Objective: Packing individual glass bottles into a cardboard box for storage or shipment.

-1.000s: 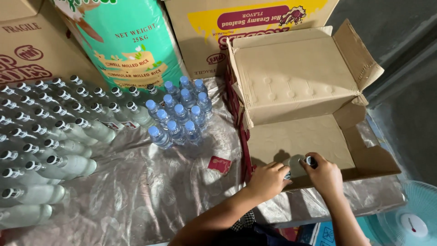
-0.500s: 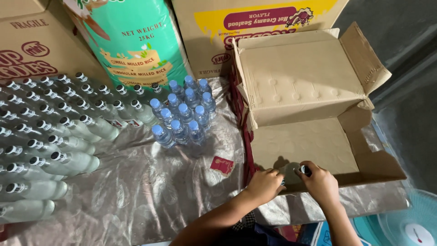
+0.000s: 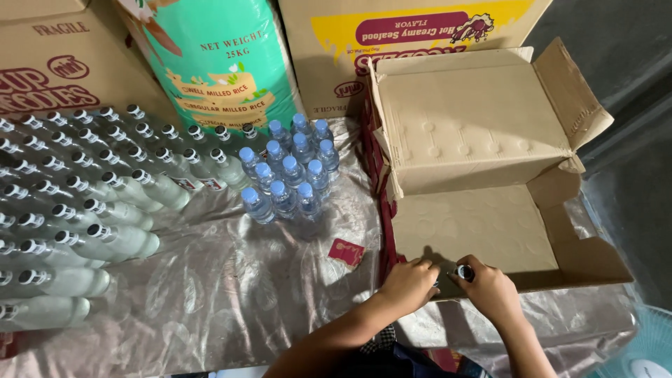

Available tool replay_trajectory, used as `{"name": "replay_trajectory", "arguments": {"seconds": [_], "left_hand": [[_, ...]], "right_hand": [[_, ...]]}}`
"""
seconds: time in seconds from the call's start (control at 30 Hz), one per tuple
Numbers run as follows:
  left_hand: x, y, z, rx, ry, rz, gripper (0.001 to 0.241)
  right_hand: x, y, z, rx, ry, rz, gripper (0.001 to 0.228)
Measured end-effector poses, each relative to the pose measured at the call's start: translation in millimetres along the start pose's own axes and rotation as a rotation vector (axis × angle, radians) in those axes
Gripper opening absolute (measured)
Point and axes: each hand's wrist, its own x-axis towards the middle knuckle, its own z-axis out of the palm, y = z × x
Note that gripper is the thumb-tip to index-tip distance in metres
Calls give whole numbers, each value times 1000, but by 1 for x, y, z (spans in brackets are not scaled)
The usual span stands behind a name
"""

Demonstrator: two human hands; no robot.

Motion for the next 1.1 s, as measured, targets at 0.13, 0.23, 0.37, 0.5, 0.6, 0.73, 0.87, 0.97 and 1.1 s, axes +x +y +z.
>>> {"name": "replay_trajectory", "arguments": {"seconds": [0.13, 0.23, 0.37, 0.5, 0.6, 0.73, 0.87, 0.97, 1.1], "left_hand": [[0, 0, 0, 40, -21, 26, 34], [-1, 2, -14, 90, -8, 42, 36], [-8, 1, -32, 88, 116, 36, 41], [-15, -19, -45, 89, 193, -11, 44], [-27, -31, -74, 78, 269, -75, 41], [-53, -55, -109, 116, 389, -183, 37], [-89, -80, -145, 170, 496, -300, 36], [-122, -102, -168, 223, 556, -364, 36], [-173, -132, -193, 264, 589, -463, 34]], "right_hand": [[3, 4, -3, -72, -89, -62, 43], [4, 3, -8, -127, -150, -77, 44], [8, 8, -13, -194, -68, -68, 44], [0, -28, -49, -67, 92, -48, 42], [-1, -53, -60, -2, 210, -86, 37], [4, -86, -58, 89, 281, -120, 34], [16, -123, -40, 139, 343, -225, 31], [11, -168, -28, 178, 338, -314, 28], [6, -222, -7, 207, 256, -421, 28]]}}
